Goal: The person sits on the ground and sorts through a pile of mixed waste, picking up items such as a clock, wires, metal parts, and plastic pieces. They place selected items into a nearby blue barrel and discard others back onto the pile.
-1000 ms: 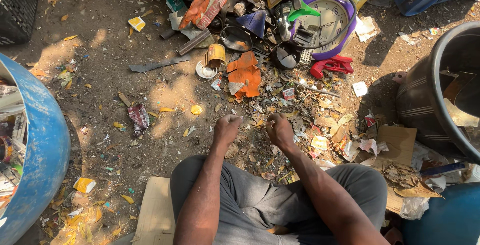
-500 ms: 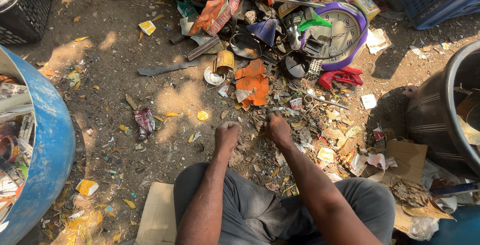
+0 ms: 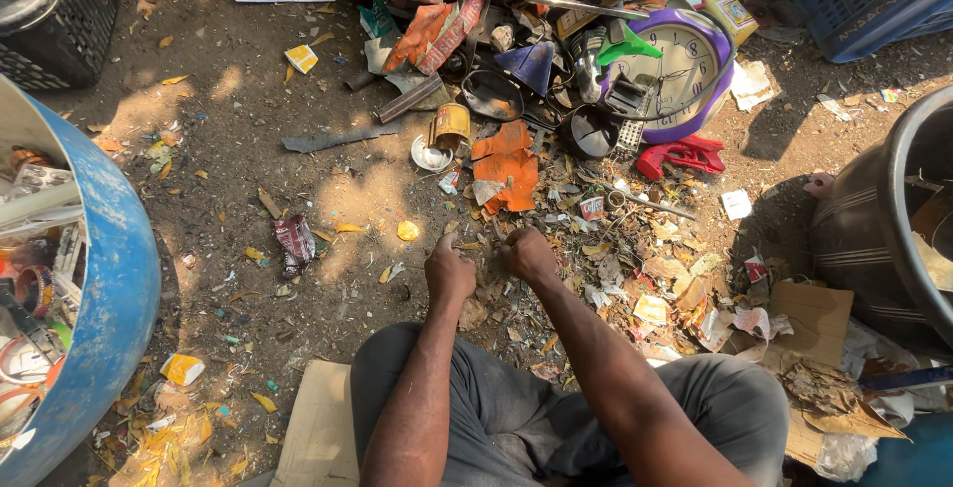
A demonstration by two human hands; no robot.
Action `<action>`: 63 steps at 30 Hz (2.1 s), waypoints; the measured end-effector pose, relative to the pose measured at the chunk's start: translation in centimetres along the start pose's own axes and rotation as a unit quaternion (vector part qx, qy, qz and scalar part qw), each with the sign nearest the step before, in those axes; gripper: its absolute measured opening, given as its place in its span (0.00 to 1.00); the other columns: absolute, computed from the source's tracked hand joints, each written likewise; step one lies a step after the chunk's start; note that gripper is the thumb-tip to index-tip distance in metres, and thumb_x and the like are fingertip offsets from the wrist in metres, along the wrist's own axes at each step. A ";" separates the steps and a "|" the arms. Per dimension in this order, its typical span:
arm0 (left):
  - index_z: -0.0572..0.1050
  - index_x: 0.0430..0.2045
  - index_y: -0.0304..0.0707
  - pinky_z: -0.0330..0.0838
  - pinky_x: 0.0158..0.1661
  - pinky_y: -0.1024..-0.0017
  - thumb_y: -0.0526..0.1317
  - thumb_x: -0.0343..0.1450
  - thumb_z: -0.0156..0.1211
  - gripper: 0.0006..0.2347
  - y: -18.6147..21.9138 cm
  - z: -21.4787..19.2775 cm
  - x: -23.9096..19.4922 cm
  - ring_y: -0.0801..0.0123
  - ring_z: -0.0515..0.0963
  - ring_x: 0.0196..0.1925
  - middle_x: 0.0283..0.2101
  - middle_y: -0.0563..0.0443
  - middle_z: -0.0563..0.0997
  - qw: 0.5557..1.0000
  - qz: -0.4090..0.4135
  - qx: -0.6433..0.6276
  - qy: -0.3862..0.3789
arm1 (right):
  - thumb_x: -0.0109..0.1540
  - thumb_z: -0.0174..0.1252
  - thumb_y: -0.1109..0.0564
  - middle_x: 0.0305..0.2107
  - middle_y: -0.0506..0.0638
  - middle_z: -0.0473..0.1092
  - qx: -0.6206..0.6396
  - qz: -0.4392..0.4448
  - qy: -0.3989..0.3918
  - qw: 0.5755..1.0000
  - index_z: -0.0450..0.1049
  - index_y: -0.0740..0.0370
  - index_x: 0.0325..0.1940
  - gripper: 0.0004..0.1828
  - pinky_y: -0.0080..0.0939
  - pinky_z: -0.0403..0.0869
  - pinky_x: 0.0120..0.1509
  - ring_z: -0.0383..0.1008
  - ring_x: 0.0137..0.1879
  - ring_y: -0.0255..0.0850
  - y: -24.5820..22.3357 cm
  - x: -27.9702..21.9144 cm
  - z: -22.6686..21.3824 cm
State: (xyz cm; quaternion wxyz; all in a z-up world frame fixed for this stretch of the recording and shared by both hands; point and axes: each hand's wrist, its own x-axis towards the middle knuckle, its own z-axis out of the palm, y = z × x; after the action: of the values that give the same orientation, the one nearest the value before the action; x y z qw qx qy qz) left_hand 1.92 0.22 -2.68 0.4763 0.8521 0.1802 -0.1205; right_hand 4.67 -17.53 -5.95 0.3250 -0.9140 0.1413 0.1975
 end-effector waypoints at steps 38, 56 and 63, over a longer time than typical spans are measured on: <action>0.77 0.46 0.38 0.77 0.45 0.60 0.37 0.70 0.55 0.12 1.9 -0.9 -1.5 0.56 0.81 0.45 0.48 0.41 0.81 0.966 -0.005 -0.259 -0.006 | 0.61 0.49 0.64 0.50 0.61 0.64 0.758 -0.134 -0.051 0.636 0.57 0.61 0.67 0.28 0.68 0.66 0.73 0.68 0.60 0.53 -23.2 -21.7 -5.2; 0.68 0.59 0.25 0.72 0.56 0.60 0.62 0.78 0.34 0.33 0.9 -0.9 -2.2 0.50 0.78 0.57 0.57 0.29 0.77 0.846 -0.039 -0.476 -0.236 | 0.66 0.59 0.53 0.36 0.56 0.80 0.197 -0.096 0.069 0.973 0.77 0.68 0.52 0.17 0.38 0.78 0.39 0.79 0.35 0.39 -6.8 -15.1 -1.8; 0.63 0.62 0.27 0.65 0.65 0.53 0.58 0.79 0.33 0.29 0.1 -6.7 -2.5 0.46 0.71 0.67 0.66 0.29 0.67 0.860 -0.120 -0.496 -0.016 | 0.66 0.65 0.52 0.52 0.61 0.75 0.235 -0.522 0.005 0.820 0.71 0.70 0.63 0.26 0.50 0.75 0.63 0.77 0.58 0.49 -13.7 -26.5 -1.8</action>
State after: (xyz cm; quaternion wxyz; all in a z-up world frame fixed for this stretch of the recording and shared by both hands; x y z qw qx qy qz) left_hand -0.10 5.41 1.85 0.8205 0.4731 0.3093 -0.0856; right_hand -12.92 -5.01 14.74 0.5839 -0.7476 -0.3133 -0.0455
